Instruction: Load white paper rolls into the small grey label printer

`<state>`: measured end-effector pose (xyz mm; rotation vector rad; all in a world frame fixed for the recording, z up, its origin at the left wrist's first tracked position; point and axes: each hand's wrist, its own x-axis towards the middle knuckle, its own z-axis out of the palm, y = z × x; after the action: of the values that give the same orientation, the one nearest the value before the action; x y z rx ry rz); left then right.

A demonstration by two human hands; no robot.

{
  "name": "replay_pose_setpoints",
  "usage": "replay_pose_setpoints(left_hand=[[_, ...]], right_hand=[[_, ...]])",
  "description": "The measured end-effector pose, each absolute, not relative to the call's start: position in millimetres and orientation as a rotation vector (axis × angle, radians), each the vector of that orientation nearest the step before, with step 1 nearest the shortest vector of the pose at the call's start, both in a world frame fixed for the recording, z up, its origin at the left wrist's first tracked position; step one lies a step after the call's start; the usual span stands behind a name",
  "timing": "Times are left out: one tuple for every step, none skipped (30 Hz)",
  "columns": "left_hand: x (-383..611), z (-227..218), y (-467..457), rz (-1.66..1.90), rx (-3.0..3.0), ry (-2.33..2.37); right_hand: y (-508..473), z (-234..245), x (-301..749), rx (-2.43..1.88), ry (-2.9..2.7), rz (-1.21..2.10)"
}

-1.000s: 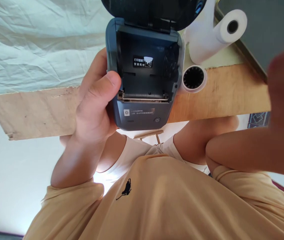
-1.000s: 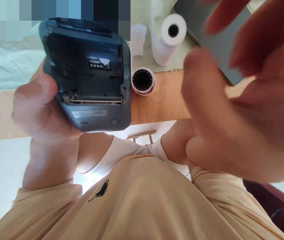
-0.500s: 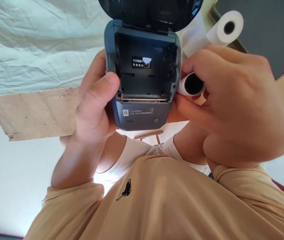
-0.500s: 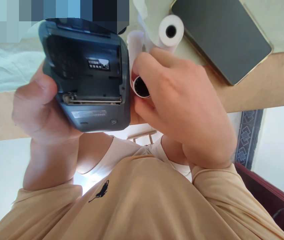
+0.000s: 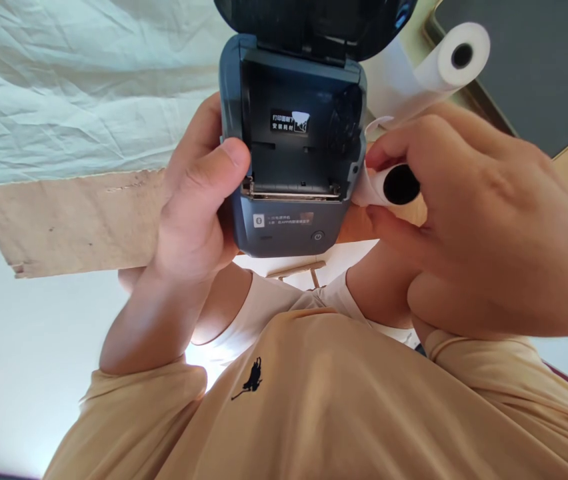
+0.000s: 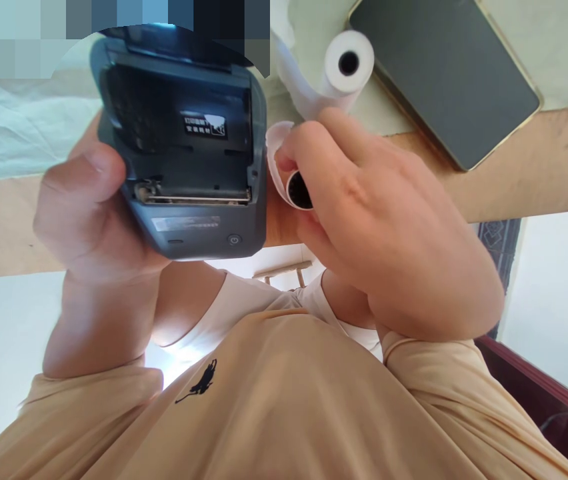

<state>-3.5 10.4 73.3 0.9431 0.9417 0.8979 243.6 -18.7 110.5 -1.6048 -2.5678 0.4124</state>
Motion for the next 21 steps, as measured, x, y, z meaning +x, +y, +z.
replay_pose_setpoints(left_hand=[[-3.3, 73.8, 10.6, 0.897, 0.946, 0.944], [-3.0, 74.3, 10.8, 0.895, 0.944, 0.947], [-2.5, 74.9, 11.0, 0.892, 0.937, 0.949], [-2.0, 75.5, 11.2, 0.892, 0.93, 0.948], [-1.5, 76.0, 11.3, 0.893, 0.926, 0.947], [-1.1, 76.4, 11.4, 0.895, 0.924, 0.944], [-0.7, 76.8, 11.5, 0.9, 0.922, 0.94], [-0.6, 77.0, 11.5, 0.906, 0.919, 0.933], [-0.6, 77.1, 11.5, 0.91, 0.916, 0.927], [-0.8, 77.3, 11.5, 0.912, 0.912, 0.924], [-1.1, 77.4, 11.5, 0.914, 0.908, 0.921], [-1.4, 77.6, 11.4, 0.915, 0.906, 0.919], [-1.7, 77.7, 11.3, 0.916, 0.906, 0.919], [-1.9, 77.8, 11.1, 0.915, 0.908, 0.918], [-1.9, 77.9, 10.9, 0.915, 0.907, 0.918], [-1.7, 77.9, 10.6, 0.914, 0.904, 0.918], [-1.4, 77.9, 10.4, 0.911, 0.903, 0.917], [-1.0, 77.7, 10.2, 0.909, 0.905, 0.917], [-0.6, 77.5, 10.1, 0.907, 0.905, 0.918], [-0.2, 77.3, 10.1, 0.904, 0.905, 0.919], [0.2, 77.0, 10.2, 0.904, 0.906, 0.919]], right_hand=[[-18.8, 109.9, 244.2, -1.598, -2.571, 0.423], [-19.0, 109.0, 244.6, -1.602, -2.561, 0.434], [-19.3, 108.1, 244.9, -1.622, -2.544, 0.444], [-19.6, 107.2, 245.3, -1.646, -2.528, 0.449], [-19.8, 106.4, 245.8, -1.665, -2.517, 0.442], [-19.9, 105.7, 246.3, -1.675, -2.516, 0.429], [-19.8, 105.1, 246.9, -1.657, -2.522, 0.407], [-19.6, 104.5, 247.6, -1.633, -2.521, 0.386], [-19.4, 104.0, 248.2, -1.607, -2.497, 0.354], [-19.1, 103.5, 248.7, -1.585, -2.471, 0.326], [-18.8, 103.1, 249.1, -1.571, -2.448, 0.299], [-18.6, 102.8, 249.3, -1.561, -2.444, 0.283], [-18.5, 102.8, 249.3, -1.56, -2.455, 0.281], [-18.6, 103.0, 249.0, -1.563, -2.486, 0.307], [-18.8, 103.5, 248.4, -1.57, -2.519, 0.346], [-19.1, 104.2, 247.5, -1.595, -2.534, 0.385], [-19.5, 104.9, 246.6, -1.628, -2.531, 0.405], [-19.8, 105.5, 245.9, -1.653, -2.528, 0.416], [-20.0, 105.8, 245.4, -1.655, -2.526, 0.414], [-20.0, 105.9, 245.3, -1.641, -2.522, 0.403], [-19.8, 105.6, 245.6, -1.622, -2.514, 0.388]])
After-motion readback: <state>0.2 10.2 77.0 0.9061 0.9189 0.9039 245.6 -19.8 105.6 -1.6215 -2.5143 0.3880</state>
